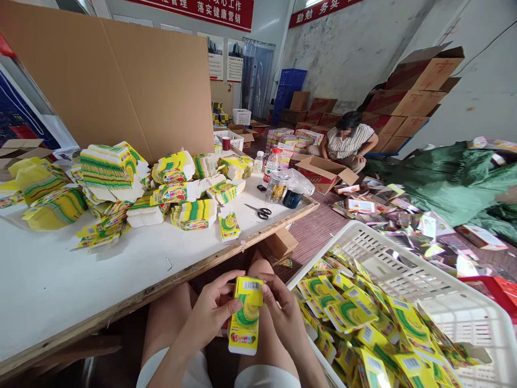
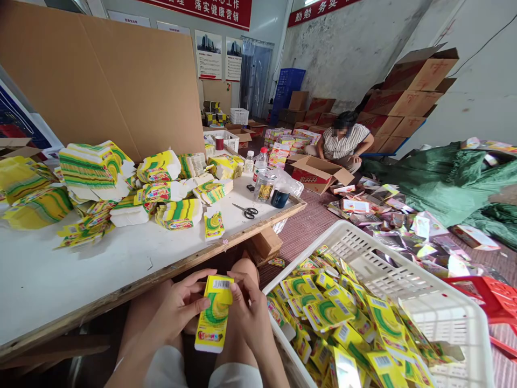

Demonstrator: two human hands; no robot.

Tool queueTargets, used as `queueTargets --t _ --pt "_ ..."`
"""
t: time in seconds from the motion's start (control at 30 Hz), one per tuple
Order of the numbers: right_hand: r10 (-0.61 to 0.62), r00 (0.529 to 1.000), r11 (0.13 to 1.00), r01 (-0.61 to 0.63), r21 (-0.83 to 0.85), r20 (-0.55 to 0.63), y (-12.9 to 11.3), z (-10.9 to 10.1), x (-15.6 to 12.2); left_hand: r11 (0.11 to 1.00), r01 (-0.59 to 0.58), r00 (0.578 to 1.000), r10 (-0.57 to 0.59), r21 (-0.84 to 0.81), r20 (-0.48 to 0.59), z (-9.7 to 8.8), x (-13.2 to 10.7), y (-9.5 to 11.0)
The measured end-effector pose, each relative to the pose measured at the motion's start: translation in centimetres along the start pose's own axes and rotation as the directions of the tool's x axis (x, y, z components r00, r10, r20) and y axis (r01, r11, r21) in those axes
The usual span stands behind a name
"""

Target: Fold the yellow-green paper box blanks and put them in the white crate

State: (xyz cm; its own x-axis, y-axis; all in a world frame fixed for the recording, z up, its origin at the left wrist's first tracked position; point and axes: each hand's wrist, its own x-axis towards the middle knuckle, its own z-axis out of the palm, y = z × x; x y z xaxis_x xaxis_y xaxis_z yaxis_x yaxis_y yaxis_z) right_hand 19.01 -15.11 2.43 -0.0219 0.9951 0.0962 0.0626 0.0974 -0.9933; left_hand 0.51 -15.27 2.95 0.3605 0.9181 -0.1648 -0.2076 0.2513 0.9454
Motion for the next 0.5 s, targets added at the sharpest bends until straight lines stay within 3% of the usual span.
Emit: queueTargets --t 0.2,0.4,0.47,0.5 --pt "0.024 0.998 0.978 -0.011 0.207 -0.060 0.2 0.3 0.0 1.000 -0.012 1.000 0.012 0.013 0.010 0.4 0.7 -0.8" --pt "0.038 0.993 0.971 -0.011 0.237 -0.109 0.6 0.1 -0.7 0.968 -0.138 0.990 0.135 0.208 0.031 1.2 1.3 -0.4" --pt "0.018 0.948 0.968 0.063 0.242 -0.317 1.4 -0.8 -1.0 0.928 -0.215 0.977 0.206 0.306 0.062 0.8 2.8 0.1" --pt "0.009 0.887 0.961 0.120 0.249 -0.462 2.0 -1.5 -1.2 0.890 -0.247 0.968 0.243 0.383 0.059 0.3 4.0 0.4"
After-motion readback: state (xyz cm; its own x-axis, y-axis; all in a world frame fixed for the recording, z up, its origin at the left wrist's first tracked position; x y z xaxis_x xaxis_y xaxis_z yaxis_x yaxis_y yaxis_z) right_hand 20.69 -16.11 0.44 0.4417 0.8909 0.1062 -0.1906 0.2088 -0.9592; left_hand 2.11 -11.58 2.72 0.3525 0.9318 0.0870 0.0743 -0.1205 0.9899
